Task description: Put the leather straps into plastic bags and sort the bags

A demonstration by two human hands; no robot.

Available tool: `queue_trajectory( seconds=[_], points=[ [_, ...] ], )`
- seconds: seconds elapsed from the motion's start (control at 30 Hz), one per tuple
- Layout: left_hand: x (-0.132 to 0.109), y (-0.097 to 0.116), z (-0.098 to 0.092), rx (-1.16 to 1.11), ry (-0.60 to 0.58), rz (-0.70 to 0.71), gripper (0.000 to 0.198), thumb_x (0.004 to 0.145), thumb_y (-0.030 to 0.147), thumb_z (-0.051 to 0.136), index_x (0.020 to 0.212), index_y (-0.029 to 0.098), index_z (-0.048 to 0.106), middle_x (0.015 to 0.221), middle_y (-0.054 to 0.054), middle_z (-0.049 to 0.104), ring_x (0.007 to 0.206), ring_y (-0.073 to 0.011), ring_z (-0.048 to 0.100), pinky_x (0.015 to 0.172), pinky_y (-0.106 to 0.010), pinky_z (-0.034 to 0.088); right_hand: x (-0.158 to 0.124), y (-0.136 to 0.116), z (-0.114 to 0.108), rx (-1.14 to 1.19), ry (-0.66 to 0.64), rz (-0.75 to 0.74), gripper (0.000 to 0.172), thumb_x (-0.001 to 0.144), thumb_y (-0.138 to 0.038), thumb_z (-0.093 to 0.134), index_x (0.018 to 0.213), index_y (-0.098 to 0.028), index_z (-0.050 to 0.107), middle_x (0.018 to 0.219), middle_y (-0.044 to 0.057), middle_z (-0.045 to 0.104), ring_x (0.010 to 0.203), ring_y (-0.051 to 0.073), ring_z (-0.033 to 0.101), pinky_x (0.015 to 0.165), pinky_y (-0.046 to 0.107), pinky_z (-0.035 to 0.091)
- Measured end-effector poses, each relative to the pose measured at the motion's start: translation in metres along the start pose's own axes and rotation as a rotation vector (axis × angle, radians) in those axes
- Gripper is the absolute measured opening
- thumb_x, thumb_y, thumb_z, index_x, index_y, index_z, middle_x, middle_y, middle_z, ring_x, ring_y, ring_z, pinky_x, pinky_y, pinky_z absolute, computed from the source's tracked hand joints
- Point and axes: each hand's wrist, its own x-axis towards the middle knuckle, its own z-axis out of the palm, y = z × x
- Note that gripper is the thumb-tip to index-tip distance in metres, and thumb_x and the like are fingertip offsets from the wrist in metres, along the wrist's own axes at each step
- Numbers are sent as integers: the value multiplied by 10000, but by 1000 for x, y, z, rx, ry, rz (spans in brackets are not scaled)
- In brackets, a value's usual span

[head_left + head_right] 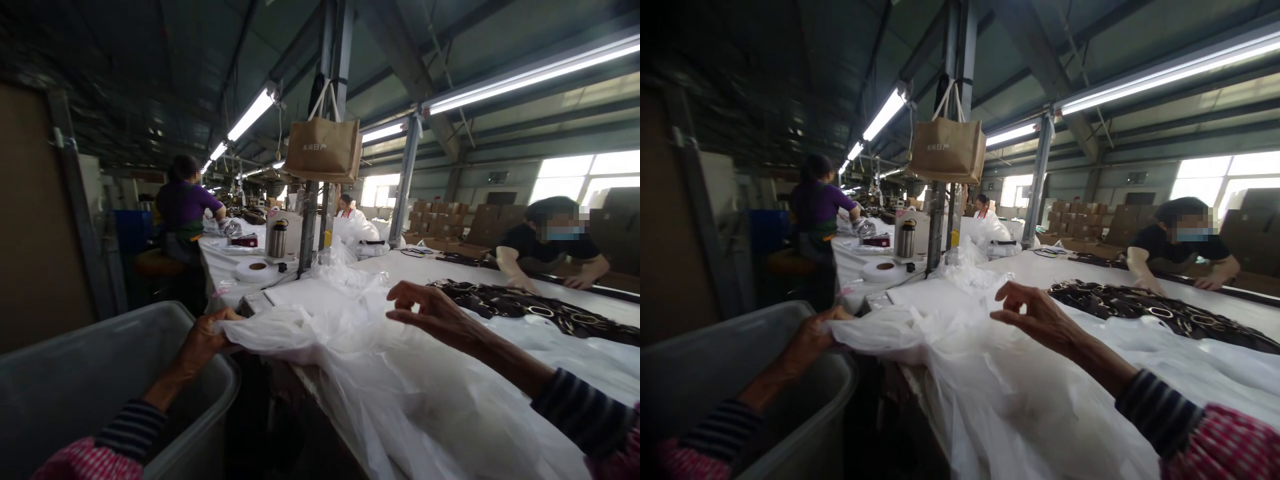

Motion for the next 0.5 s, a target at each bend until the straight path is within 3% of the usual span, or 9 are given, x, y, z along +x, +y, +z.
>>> queue_trajectory(
  seconds=[0.07, 0.13, 0.23, 0.3, 0.43, 0.5],
  points=[
    [4, 6, 2, 5, 1, 3, 320, 607, 391, 821, 786, 168, 676, 822, -60, 706, 758, -217, 634, 638, -266, 528, 9, -2, 5, -97, 68, -74, 393, 919, -565, 596, 1081, -213, 657, 1012, 69, 681, 873, 207, 613, 752, 322, 456],
    [9, 12, 5, 5, 17, 11, 330, 593, 395, 826, 783, 163, 688, 799, -52, 706, 736, -205, 627, 637, -260, 516, 14, 0, 13, -208, -59, -108, 412, 857, -561, 676, 1088, -219, 691, 1093, 90, 684, 994, 257, 615, 859, 380, 461],
    [18, 12, 8, 21, 55, 56, 329, 603, 410, 816, 754, 149, 684, 748, -36, 687, 687, -181, 598, 614, -245, 478, 13, 7, 22, -181, -339, -42, 511, 788, -541, 724, 1187, -223, 697, 1167, 111, 690, 1021, 285, 638, 893, 409, 488],
    [24, 7, 9, 32, 79, 81, 330, 604, 409, 812, 740, 142, 674, 726, -27, 674, 668, -169, 582, 606, -239, 456, 11, 12, 21, -136, -400, -6, 529, 796, -512, 693, 1237, -219, 682, 1224, 116, 681, 1038, 288, 647, 904, 406, 506],
    [36, -5, 11, 50, 104, 79, 315, 597, 384, 810, 729, 149, 648, 720, -12, 664, 678, -164, 576, 602, -227, 431, 18, 17, 13, -97, -471, 48, 354, 826, -395, 627, 1121, -230, 732, 1182, 87, 695, 1047, 282, 657, 912, 401, 520],
    [40, -8, 12, 56, 115, 81, 309, 588, 373, 813, 720, 154, 640, 713, -6, 654, 691, -165, 572, 605, -224, 425, 24, 15, 15, -109, -479, 8, 411, 797, -329, 640, 1188, -223, 711, 1230, 100, 679, 1106, 295, 644, 962, 421, 508]
  ],
)
